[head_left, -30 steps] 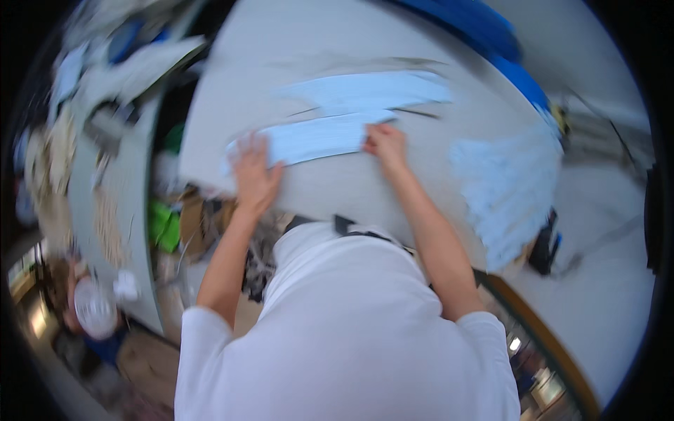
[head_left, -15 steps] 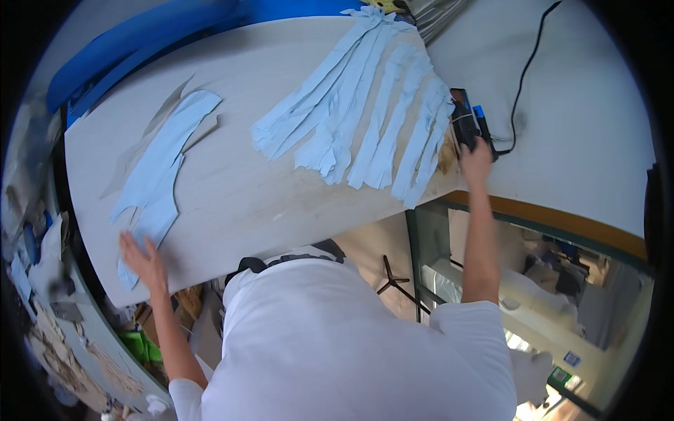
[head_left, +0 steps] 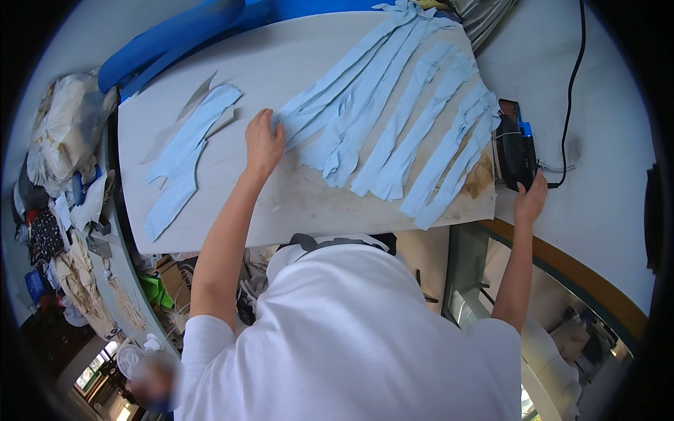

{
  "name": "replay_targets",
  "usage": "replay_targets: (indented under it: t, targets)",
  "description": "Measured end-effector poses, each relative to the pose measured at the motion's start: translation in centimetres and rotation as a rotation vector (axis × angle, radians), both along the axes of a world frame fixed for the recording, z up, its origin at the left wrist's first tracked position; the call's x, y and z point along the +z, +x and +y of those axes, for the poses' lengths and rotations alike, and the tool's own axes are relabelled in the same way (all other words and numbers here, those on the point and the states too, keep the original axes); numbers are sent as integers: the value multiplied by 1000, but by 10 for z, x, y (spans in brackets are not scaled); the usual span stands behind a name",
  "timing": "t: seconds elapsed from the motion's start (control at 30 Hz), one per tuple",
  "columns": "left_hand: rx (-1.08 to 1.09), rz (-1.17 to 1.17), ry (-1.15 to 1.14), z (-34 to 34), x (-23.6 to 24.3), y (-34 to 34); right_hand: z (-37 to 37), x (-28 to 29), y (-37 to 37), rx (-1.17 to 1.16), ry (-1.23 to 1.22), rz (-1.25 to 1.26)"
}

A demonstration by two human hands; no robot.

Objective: The person folds a light blue garment and places it into a white bin. They then unfold a beige garment, smooth it out on the table, and fold it. Finally, they arrange several light blue fabric strips on the table, aligning them in parallel rows.

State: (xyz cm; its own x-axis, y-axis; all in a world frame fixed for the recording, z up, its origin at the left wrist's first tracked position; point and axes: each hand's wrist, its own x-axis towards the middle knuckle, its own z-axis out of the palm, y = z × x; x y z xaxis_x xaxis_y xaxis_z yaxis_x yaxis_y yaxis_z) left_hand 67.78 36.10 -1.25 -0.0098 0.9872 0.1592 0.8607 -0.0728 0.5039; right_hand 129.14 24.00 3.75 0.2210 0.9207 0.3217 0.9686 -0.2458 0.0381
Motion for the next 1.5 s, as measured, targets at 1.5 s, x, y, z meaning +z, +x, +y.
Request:
replay_targets:
  t: [1.5]
  targets:
    - [258, -1140, -943, 84, 34, -45, -7, -16, -453, 142, -537, 1614]
